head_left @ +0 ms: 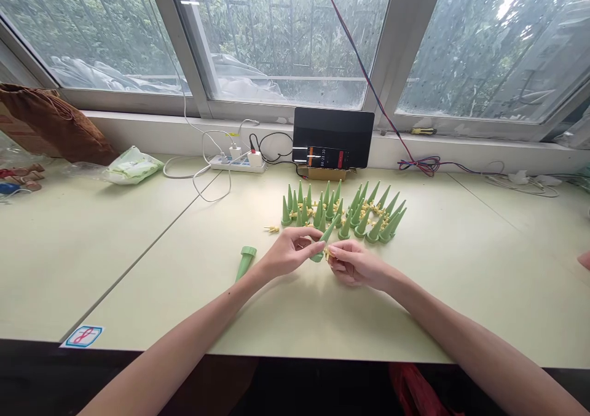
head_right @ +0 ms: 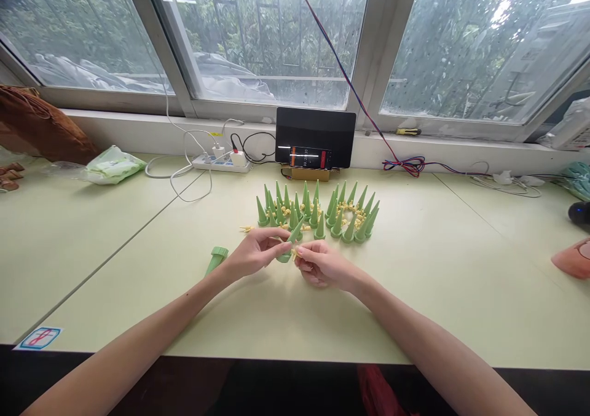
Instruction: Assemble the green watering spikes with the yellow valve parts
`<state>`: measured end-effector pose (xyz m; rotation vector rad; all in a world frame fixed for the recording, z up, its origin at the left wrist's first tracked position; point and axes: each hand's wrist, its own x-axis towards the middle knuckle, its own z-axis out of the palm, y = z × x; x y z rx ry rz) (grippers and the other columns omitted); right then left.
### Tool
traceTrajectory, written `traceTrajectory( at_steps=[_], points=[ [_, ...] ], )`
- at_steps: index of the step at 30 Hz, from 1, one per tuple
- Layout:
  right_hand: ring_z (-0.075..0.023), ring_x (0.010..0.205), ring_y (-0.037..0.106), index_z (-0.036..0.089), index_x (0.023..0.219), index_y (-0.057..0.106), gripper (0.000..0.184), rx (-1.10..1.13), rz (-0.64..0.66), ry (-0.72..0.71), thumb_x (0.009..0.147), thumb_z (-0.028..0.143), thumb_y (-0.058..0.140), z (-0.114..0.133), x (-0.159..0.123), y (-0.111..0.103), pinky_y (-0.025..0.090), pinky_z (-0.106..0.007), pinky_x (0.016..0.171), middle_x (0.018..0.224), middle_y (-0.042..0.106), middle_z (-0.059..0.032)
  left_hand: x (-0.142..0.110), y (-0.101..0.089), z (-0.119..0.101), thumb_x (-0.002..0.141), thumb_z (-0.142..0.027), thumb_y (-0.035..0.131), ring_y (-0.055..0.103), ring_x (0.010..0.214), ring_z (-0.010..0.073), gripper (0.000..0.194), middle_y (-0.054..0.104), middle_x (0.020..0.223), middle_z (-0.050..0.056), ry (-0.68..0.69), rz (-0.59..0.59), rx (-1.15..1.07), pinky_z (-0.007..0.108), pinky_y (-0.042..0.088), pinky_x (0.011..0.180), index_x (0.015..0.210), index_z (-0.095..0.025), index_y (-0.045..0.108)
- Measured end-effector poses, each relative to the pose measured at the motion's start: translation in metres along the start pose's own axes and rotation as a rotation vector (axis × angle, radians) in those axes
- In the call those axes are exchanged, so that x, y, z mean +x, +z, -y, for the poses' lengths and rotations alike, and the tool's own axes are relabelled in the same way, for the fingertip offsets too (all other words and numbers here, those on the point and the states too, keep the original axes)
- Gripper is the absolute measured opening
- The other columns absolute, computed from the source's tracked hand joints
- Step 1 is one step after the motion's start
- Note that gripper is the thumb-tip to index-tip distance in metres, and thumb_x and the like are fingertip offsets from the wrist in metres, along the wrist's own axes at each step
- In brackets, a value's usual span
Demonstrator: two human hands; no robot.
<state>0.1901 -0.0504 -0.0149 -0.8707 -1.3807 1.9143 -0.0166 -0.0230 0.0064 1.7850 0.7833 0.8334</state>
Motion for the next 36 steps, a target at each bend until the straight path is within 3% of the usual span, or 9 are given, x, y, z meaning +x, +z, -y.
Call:
traceTrajectory(
  at_steps=[4, 8, 11, 18, 24, 30, 36],
  points=[
    [-0.0082, 0.042, 0.044, 0.019, 0.082, 0.059, 0.036, -0.351, -0.222, -0.257, 0.096, 0.052, 0.054, -0.002, 0.000, 0.006, 0.037, -0.023, 0.041, 0.062, 0.053, 0.0029, 0.000, 0.000, -0.004, 0.086, -0.044, 0.067, 0.037, 0.045, 0.0057, 0.031, 0.049, 0.057, -0.003, -0.024, -0.083, 0.016, 0.020, 0.028, 0.040, 0.088, -0.013, 0.069],
    [-0.0147, 0.062, 0.058, 0.021, 0.101, 0.062, 0.019, -0.679, -0.385, -0.504, 0.096, 0.039, 0.057, -0.006, -0.002, 0.010, 0.050, -0.029, 0.057, 0.085, 0.064, -0.0049, 0.001, -0.001, -0.006, 0.086, -0.043, 0.067, 0.033, 0.041, 0.0045, 0.030, 0.043, 0.051, -0.006, -0.073, -0.130, -0.011, 0.020, 0.026, 0.038, 0.087, -0.014, 0.067],
    [-0.0177, 0.069, 0.060, 0.022, 0.101, 0.064, 0.016, -0.835, -0.421, -0.599, 0.097, 0.035, 0.056, -0.009, -0.001, 0.009, 0.051, -0.031, 0.061, 0.088, 0.066, -0.0069, 0.000, -0.001, -0.006, 0.086, -0.045, 0.067, 0.034, 0.039, 0.0047, 0.031, 0.042, 0.049, -0.006, -0.097, -0.117, -0.034, 0.020, 0.026, 0.037, 0.088, -0.014, 0.067],
    [-0.0169, 0.059, 0.052, 0.023, 0.082, 0.062, 0.024, -0.906, -0.455, -0.667, 0.098, 0.038, 0.052, -0.015, 0.001, 0.003, 0.045, -0.031, 0.060, 0.065, 0.058, -0.0018, -0.001, 0.002, -0.002, 0.087, -0.046, 0.066, 0.034, 0.038, 0.0047, 0.032, 0.040, 0.049, -0.007, -0.109, -0.075, -0.053, 0.019, 0.029, 0.037, 0.089, -0.014, 0.066],
    [-0.0137, 0.052, 0.048, 0.022, 0.076, 0.059, 0.023, -0.718, -0.459, -0.542, 0.092, 0.038, 0.061, -0.013, 0.000, 0.009, 0.040, -0.028, 0.051, 0.061, 0.056, 0.0001, -0.001, 0.001, 0.002, 0.089, -0.045, 0.064, 0.038, 0.043, 0.0057, 0.031, 0.048, 0.056, -0.004, -0.066, -0.029, -0.025, 0.020, 0.033, 0.041, 0.093, -0.015, 0.067],
    [-0.0059, 0.033, 0.039, 0.018, 0.075, 0.058, 0.033, -0.245, -0.245, -0.216, 0.087, 0.048, 0.066, -0.008, 0.000, 0.005, 0.024, -0.021, 0.033, 0.058, 0.056, 0.0028, 0.000, 0.000, 0.007, 0.087, -0.041, 0.066, 0.036, 0.049, 0.0072, 0.029, 0.043, 0.055, -0.005, -0.010, -0.015, 0.034, 0.021, 0.034, 0.046, 0.096, -0.014, 0.069],
    [0.0000, 0.037, 0.027, 0.015, 0.073, 0.060, 0.038, 0.097, -0.141, 0.038, 0.077, 0.047, 0.078, 0.002, 0.000, 0.002, 0.014, -0.016, 0.032, 0.062, 0.053, 0.0045, 0.001, 0.002, 0.007, 0.085, -0.040, 0.067, 0.043, 0.054, 0.0088, 0.029, 0.052, 0.060, -0.002, 0.039, -0.030, 0.064, 0.021, 0.038, 0.050, 0.094, -0.013, 0.071]
  ],
)
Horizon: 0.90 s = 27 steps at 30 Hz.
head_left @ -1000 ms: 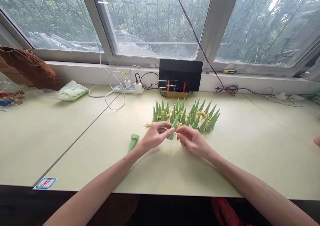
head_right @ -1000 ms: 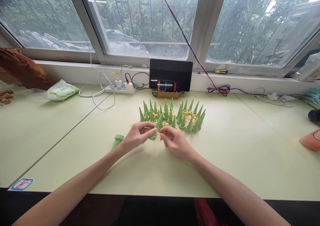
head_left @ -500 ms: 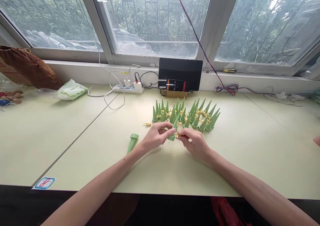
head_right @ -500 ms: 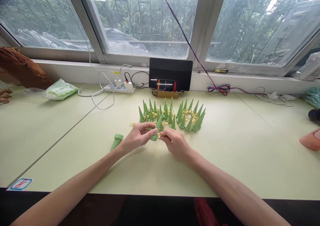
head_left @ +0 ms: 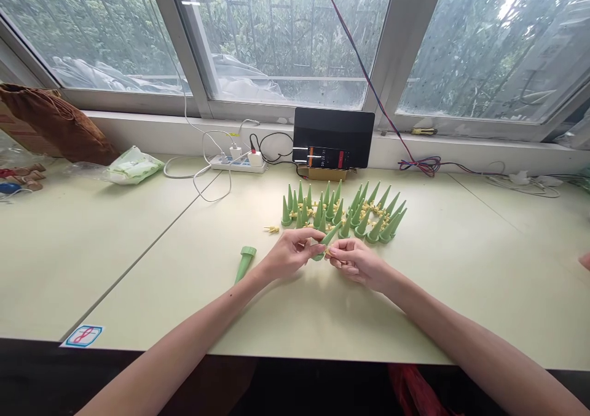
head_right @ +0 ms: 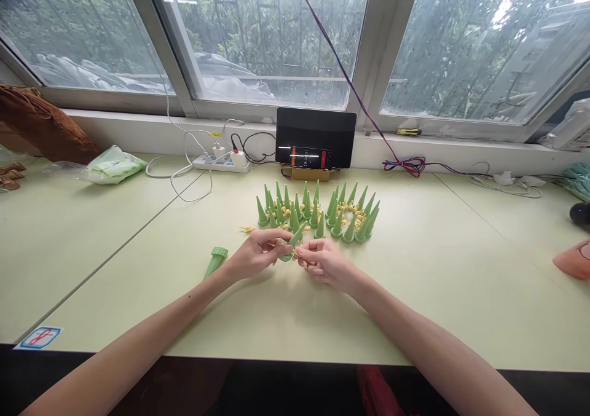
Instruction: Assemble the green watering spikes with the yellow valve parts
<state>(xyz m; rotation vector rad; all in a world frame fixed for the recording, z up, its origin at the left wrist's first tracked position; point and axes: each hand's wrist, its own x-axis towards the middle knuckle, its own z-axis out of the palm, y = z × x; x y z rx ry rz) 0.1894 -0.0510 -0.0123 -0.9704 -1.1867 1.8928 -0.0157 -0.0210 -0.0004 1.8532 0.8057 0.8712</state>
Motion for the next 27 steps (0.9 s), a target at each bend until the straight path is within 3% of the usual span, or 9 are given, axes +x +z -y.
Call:
traceTrajectory(
  at_steps=[2, 5, 11, 13, 27],
  points=[
    [-0.0005, 0.037, 0.027, 0.015, 0.074, 0.061, 0.038, -0.016, -0.015, 0.006, 0.077, 0.049, 0.078, 0.000, 0.000, 0.001, 0.015, -0.017, 0.032, 0.061, 0.052, 0.0047, 0.000, 0.001, -0.001, 0.087, -0.040, 0.065, 0.041, 0.051, 0.0079, 0.029, 0.054, 0.061, -0.001, -0.010, 0.011, 0.004, 0.021, 0.036, 0.048, 0.095, -0.013, 0.070],
    [-0.0038, 0.036, 0.033, 0.016, 0.077, 0.061, 0.039, -0.189, -0.093, -0.099, 0.085, 0.054, 0.067, -0.005, 0.002, 0.003, 0.022, -0.020, 0.033, 0.059, 0.053, 0.0039, 0.000, 0.002, -0.002, 0.088, -0.042, 0.064, 0.041, 0.050, 0.0072, 0.030, 0.057, 0.065, 0.000, -0.030, -0.002, 0.025, 0.021, 0.033, 0.046, 0.091, -0.013, 0.069],
    [-0.0115, 0.054, 0.044, 0.018, 0.074, 0.055, 0.032, -0.941, -0.292, -0.592, 0.099, 0.037, 0.051, -0.016, 0.002, 0.007, 0.034, -0.025, 0.053, 0.063, 0.050, 0.0013, 0.000, 0.001, -0.006, 0.087, -0.040, 0.066, 0.043, 0.053, 0.0071, 0.027, 0.059, 0.071, 0.001, -0.057, -0.078, 0.019, 0.021, 0.033, 0.047, 0.084, -0.013, 0.069],
    [-0.0126, 0.059, 0.045, 0.018, 0.076, 0.054, 0.027, -1.085, -0.313, -0.696, 0.100, 0.031, 0.049, -0.016, 0.002, 0.006, 0.035, -0.026, 0.057, 0.068, 0.051, 0.0003, 0.000, 0.001, -0.008, 0.087, -0.039, 0.065, 0.041, 0.052, 0.0063, 0.026, 0.058, 0.070, 0.001, -0.079, -0.085, 0.002, 0.020, 0.031, 0.046, 0.083, -0.013, 0.068],
    [-0.0132, 0.057, 0.036, 0.020, 0.084, 0.045, 0.025, -1.368, -0.223, -0.801, 0.106, 0.023, 0.033, -0.021, 0.004, -0.001, 0.030, -0.026, 0.054, 0.075, 0.044, -0.0007, 0.000, 0.002, -0.006, 0.089, -0.037, 0.063, 0.039, 0.050, 0.0045, 0.025, 0.059, 0.075, 0.001, -0.085, -0.021, -0.030, 0.019, 0.029, 0.043, 0.086, -0.012, 0.067]
  ],
)
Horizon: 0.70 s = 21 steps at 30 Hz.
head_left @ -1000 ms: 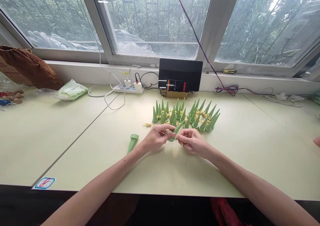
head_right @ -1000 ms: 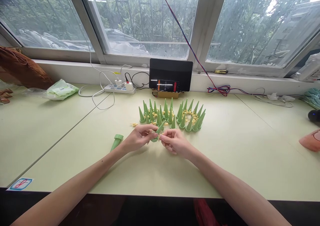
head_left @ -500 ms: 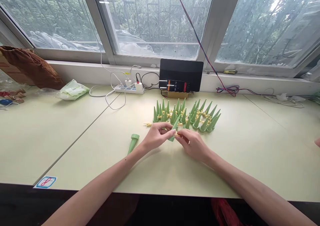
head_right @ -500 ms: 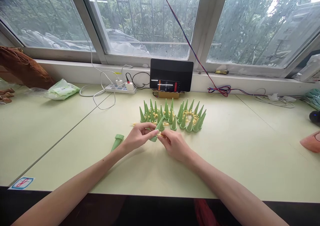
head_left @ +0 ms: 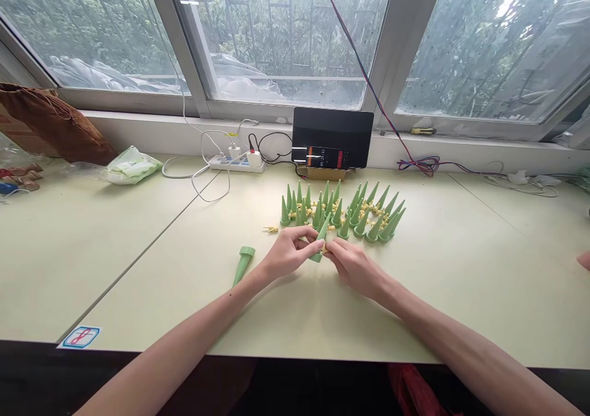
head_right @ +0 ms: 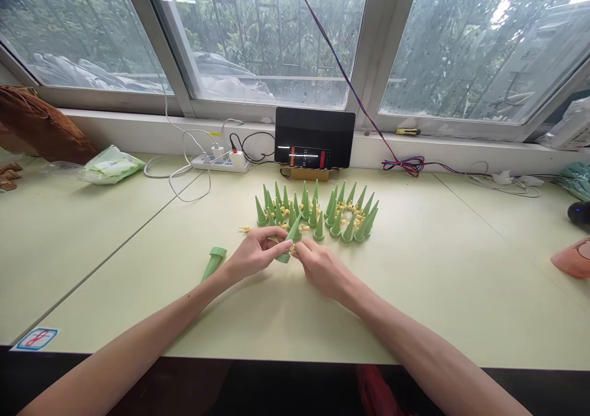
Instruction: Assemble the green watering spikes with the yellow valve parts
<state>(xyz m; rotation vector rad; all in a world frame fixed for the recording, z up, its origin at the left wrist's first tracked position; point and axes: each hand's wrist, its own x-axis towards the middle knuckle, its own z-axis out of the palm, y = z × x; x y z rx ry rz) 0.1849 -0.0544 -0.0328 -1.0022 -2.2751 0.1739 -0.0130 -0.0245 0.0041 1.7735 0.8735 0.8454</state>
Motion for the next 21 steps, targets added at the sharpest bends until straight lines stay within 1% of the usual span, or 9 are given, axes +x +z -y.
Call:
traceTrajectory(
  at_steps=[4, 9, 11, 14, 17, 19, 21],
  points=[
    [-0.0132, 0.058, 0.037, 0.021, 0.082, 0.042, 0.024, 0.047, 0.017, 0.008, 0.104, 0.021, 0.034, 0.002, 0.000, -0.002, 0.030, -0.026, 0.055, 0.074, 0.044, -0.0004, 0.000, -0.002, 0.003, 0.090, -0.037, 0.063, 0.040, 0.053, 0.0056, 0.025, 0.057, 0.073, 0.000, 0.012, 0.034, -0.016, 0.020, 0.029, 0.045, 0.087, -0.013, 0.067],
    [-0.0140, 0.061, 0.041, 0.021, 0.077, 0.039, 0.024, 0.235, 0.028, 0.077, 0.101, 0.019, 0.038, 0.006, 0.002, -0.006, 0.033, -0.026, 0.058, 0.070, 0.046, 0.0003, 0.000, -0.006, 0.006, 0.090, -0.040, 0.063, 0.044, 0.056, 0.0082, 0.027, 0.058, 0.070, 0.000, 0.015, 0.104, -0.005, 0.022, 0.034, 0.051, 0.093, -0.014, 0.068],
    [-0.0140, 0.062, 0.041, 0.021, 0.076, 0.041, 0.023, 0.310, 0.040, 0.113, 0.099, 0.018, 0.039, 0.007, 0.004, -0.007, 0.033, -0.026, 0.059, 0.068, 0.046, 0.0008, 0.000, -0.007, 0.006, 0.090, -0.040, 0.063, 0.043, 0.055, 0.0083, 0.028, 0.058, 0.069, 0.001, 0.015, 0.124, 0.003, 0.022, 0.034, 0.051, 0.095, -0.014, 0.069],
    [-0.0125, 0.058, 0.038, 0.020, 0.073, 0.043, 0.024, 0.411, 0.064, 0.196, 0.097, 0.017, 0.042, 0.008, 0.005, -0.010, 0.031, -0.026, 0.056, 0.064, 0.044, 0.0023, 0.000, -0.008, 0.006, 0.089, -0.041, 0.063, 0.041, 0.054, 0.0084, 0.030, 0.059, 0.067, 0.000, 0.027, 0.143, 0.004, 0.023, 0.032, 0.051, 0.097, -0.013, 0.071],
    [-0.0104, 0.053, 0.036, 0.019, 0.071, 0.047, 0.026, 0.617, 0.156, 0.324, 0.097, 0.025, 0.047, 0.006, 0.005, -0.012, 0.029, -0.024, 0.051, 0.060, 0.041, 0.0041, 0.001, -0.009, 0.006, 0.089, -0.042, 0.062, 0.038, 0.054, 0.0083, 0.031, 0.058, 0.067, 0.001, 0.045, 0.163, 0.008, 0.023, 0.030, 0.051, 0.097, -0.013, 0.071],
    [-0.0083, 0.046, 0.033, 0.019, 0.075, 0.051, 0.028, 0.839, 0.262, 0.452, 0.098, 0.035, 0.050, 0.004, 0.005, -0.013, 0.026, -0.023, 0.044, 0.057, 0.037, 0.0064, 0.001, -0.009, 0.006, 0.089, -0.042, 0.062, 0.036, 0.054, 0.0080, 0.032, 0.055, 0.066, 0.000, 0.052, 0.174, 0.019, 0.023, 0.029, 0.051, 0.096, -0.012, 0.072],
    [-0.0060, 0.041, 0.029, 0.018, 0.078, 0.052, 0.032, 1.059, 0.358, 0.565, 0.096, 0.044, 0.054, 0.002, 0.005, -0.015, 0.021, -0.021, 0.039, 0.056, 0.034, 0.0086, 0.002, -0.009, 0.006, 0.088, -0.043, 0.063, 0.033, 0.053, 0.0077, 0.033, 0.050, 0.063, -0.001, 0.051, 0.179, 0.028, 0.023, 0.027, 0.050, 0.094, -0.012, 0.072]
  ],
)
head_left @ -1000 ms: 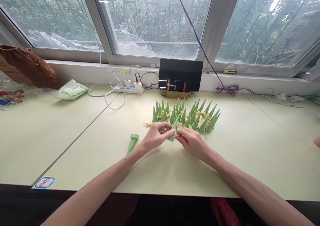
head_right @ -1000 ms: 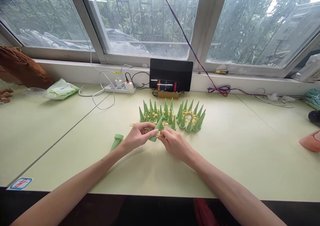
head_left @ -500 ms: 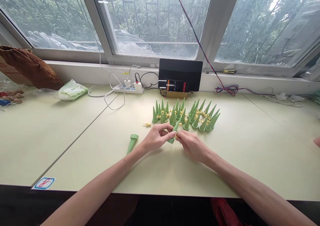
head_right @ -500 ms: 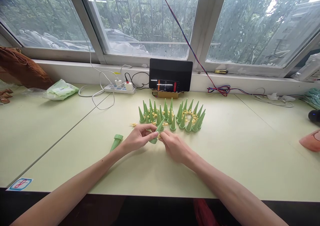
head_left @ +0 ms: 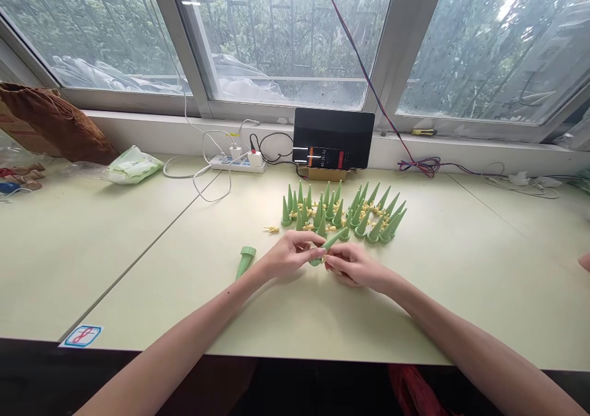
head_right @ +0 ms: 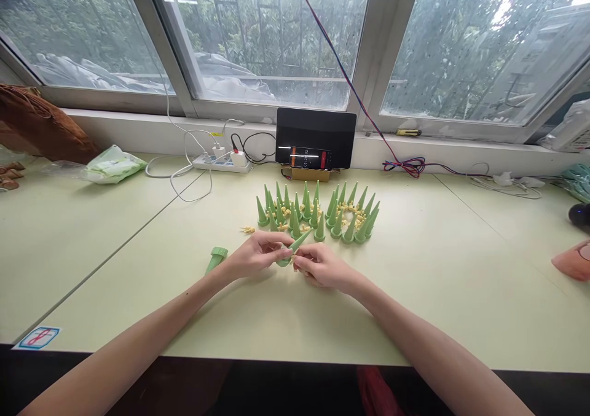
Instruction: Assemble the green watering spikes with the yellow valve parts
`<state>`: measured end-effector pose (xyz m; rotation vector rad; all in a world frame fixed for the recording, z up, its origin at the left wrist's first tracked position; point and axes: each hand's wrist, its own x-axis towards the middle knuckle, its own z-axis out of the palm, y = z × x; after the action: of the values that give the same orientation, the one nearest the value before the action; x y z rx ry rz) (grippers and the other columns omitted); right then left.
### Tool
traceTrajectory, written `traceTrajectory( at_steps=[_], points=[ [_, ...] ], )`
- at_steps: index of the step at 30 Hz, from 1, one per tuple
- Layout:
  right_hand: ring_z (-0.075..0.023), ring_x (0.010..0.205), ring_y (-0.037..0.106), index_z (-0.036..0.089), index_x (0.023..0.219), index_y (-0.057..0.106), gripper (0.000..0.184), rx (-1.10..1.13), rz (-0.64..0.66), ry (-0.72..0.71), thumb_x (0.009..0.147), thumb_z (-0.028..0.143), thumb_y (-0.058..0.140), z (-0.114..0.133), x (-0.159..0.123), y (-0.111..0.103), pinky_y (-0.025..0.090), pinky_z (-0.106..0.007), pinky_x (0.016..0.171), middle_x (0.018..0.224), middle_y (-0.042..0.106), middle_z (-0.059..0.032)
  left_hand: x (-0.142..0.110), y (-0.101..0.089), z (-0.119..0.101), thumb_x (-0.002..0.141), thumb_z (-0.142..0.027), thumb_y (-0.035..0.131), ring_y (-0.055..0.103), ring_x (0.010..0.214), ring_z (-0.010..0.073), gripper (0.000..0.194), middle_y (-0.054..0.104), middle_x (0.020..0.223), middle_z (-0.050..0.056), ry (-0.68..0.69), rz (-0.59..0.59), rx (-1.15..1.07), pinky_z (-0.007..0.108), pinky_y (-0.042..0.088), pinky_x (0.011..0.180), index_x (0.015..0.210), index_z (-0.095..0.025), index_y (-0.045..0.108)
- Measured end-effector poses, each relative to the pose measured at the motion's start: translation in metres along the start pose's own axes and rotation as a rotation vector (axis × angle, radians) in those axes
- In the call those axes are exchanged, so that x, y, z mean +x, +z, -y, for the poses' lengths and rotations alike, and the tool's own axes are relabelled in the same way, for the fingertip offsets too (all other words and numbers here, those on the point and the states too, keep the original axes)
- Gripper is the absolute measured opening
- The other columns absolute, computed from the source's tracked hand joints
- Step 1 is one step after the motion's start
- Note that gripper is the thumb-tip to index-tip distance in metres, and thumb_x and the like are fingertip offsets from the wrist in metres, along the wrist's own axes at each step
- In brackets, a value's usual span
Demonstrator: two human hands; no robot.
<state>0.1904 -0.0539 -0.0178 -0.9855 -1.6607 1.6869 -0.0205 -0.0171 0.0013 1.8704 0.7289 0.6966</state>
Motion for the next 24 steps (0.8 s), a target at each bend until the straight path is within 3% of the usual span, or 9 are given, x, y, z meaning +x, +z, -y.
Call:
traceTrajectory(
  at_steps=[6, 10, 14, 18, 24],
  points=[
    [-0.0016, 0.040, 0.020, 0.018, 0.074, 0.048, 0.038, 0.373, 0.190, 0.172, 0.088, 0.046, 0.069, 0.005, -0.002, -0.006, 0.013, -0.017, 0.036, 0.060, 0.034, 0.0096, -0.001, -0.001, -0.007, 0.088, -0.045, 0.063, 0.028, 0.047, 0.0061, 0.034, 0.037, 0.052, -0.006, -0.029, 0.026, -0.056, 0.022, 0.023, 0.045, 0.095, -0.012, 0.071],
    [-0.0013, 0.039, 0.023, 0.018, 0.073, 0.048, 0.040, 0.386, 0.148, 0.178, 0.086, 0.048, 0.070, 0.005, 0.000, -0.006, 0.014, -0.016, 0.035, 0.061, 0.036, 0.0094, -0.001, 0.000, -0.012, 0.088, -0.046, 0.062, 0.034, 0.046, 0.0059, 0.034, 0.046, 0.056, -0.004, -0.044, 0.001, -0.056, 0.021, 0.028, 0.043, 0.094, -0.013, 0.070],
    [-0.0054, 0.039, 0.038, 0.017, 0.077, 0.055, 0.039, 0.082, -0.055, 0.009, 0.092, 0.054, 0.059, 0.003, 0.002, -0.001, 0.027, -0.019, 0.036, 0.059, 0.044, 0.0064, 0.000, 0.003, -0.012, 0.087, -0.046, 0.064, 0.040, 0.047, 0.0055, 0.033, 0.057, 0.068, 0.000, -0.066, -0.088, -0.051, 0.020, 0.032, 0.042, 0.091, -0.014, 0.068],
    [-0.0101, 0.049, 0.052, 0.018, 0.090, 0.061, 0.023, -0.342, -0.300, -0.247, 0.097, 0.038, 0.053, 0.002, 0.002, 0.005, 0.044, -0.024, 0.048, 0.070, 0.061, -0.0002, 0.000, 0.004, -0.009, 0.087, -0.046, 0.063, 0.041, 0.047, 0.0044, 0.032, 0.062, 0.078, 0.002, -0.105, -0.117, -0.048, 0.019, 0.031, 0.040, 0.092, -0.015, 0.067],
    [-0.0139, 0.061, 0.059, 0.019, 0.102, 0.060, 0.015, -0.613, -0.395, -0.476, 0.099, 0.026, 0.047, -0.002, 0.002, 0.007, 0.051, -0.028, 0.058, 0.080, 0.065, -0.0039, 0.000, 0.003, -0.011, 0.087, -0.048, 0.064, 0.040, 0.043, 0.0026, 0.034, 0.063, 0.087, 0.003, -0.144, -0.184, -0.101, 0.020, 0.035, 0.040, 0.095, -0.016, 0.062]
  ],
)
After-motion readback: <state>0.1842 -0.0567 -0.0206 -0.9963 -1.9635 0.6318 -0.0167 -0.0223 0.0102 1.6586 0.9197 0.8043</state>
